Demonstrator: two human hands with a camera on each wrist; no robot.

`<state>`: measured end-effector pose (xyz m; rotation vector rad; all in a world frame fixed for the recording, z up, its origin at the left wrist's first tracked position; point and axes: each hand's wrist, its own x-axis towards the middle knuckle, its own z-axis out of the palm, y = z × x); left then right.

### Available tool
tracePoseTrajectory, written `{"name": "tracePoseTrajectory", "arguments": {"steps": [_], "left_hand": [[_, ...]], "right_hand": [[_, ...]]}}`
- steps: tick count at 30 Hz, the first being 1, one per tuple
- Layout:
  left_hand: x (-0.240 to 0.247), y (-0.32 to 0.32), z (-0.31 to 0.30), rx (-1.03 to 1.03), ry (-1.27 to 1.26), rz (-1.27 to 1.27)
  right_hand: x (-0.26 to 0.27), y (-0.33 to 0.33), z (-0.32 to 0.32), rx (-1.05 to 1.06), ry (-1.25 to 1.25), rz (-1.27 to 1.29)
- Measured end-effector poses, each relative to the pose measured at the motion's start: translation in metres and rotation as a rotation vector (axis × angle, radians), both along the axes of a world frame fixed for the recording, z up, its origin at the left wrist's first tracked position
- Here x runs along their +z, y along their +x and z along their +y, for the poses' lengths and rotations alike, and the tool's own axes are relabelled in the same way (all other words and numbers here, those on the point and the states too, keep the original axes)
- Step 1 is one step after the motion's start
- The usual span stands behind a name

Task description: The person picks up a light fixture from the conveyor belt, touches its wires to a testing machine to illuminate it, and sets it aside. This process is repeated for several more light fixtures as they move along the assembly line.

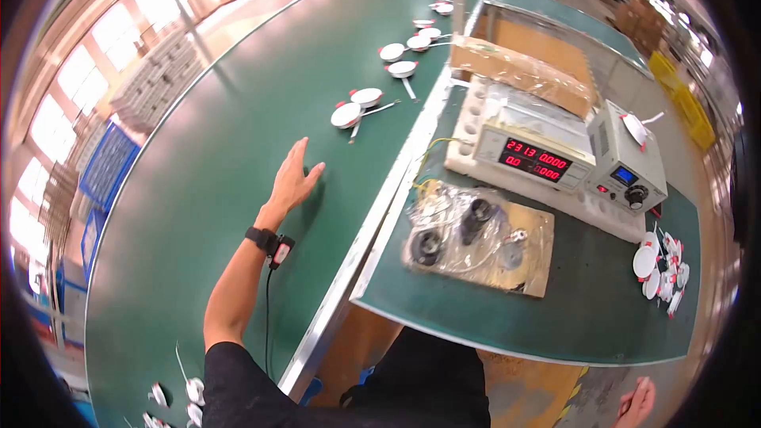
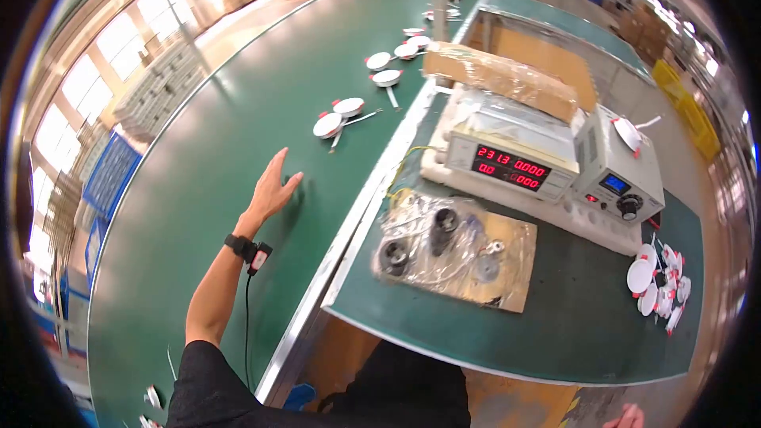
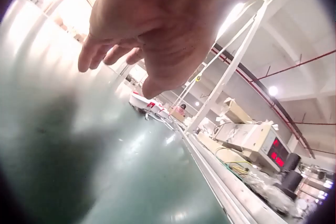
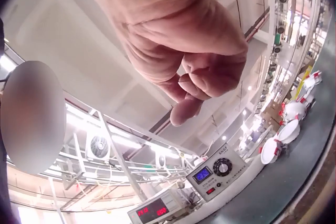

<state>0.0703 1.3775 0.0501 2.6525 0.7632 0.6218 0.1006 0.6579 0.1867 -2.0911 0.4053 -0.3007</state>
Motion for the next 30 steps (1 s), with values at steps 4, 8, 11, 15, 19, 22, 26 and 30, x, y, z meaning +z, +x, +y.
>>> {"name": "tracePoseTrajectory", "arguments": {"steps": [4, 8, 11, 15, 19, 22, 26, 30], "left_hand": [[-0.022, 0.098, 0.031, -0.133, 0.067, -0.054], [-0.017, 0.139, 0.050, -0.166, 0.147, 0.066], [-0.010, 0.111, 0.033, -0.098, 0.018, -0.119], [0.006, 0.032, 0.005, -0.082, -0.630, -0.244], [0.073, -0.034, -0.110, -0.120, -1.270, -0.286], [0.099, -0.066, -0.204, -0.266, -1.697, -0.203], [0.082, -0.084, -0.309, -0.362, -2.028, 0.079], [0.048, -0.081, -0.375, -0.374, -2.213, 0.226]], "right_hand": [[-0.009, -0.031, 0.017, -0.044, 0.040, 0.104], [-0.007, -0.034, 0.036, -0.033, 0.096, 0.066], [-0.030, -0.024, 0.034, 0.158, 0.159, 0.097], [-0.053, 0.004, 0.077, 0.503, 0.226, 0.144], [-0.044, 0.018, 0.156, 0.799, 0.345, 0.207], [-0.052, 0.014, 0.183, 0.992, 0.409, 0.099], [-0.058, 0.008, 0.192, 1.074, 0.588, 0.031], [-0.070, 0.010, 0.165, 1.082, 0.752, 0.260]]}}
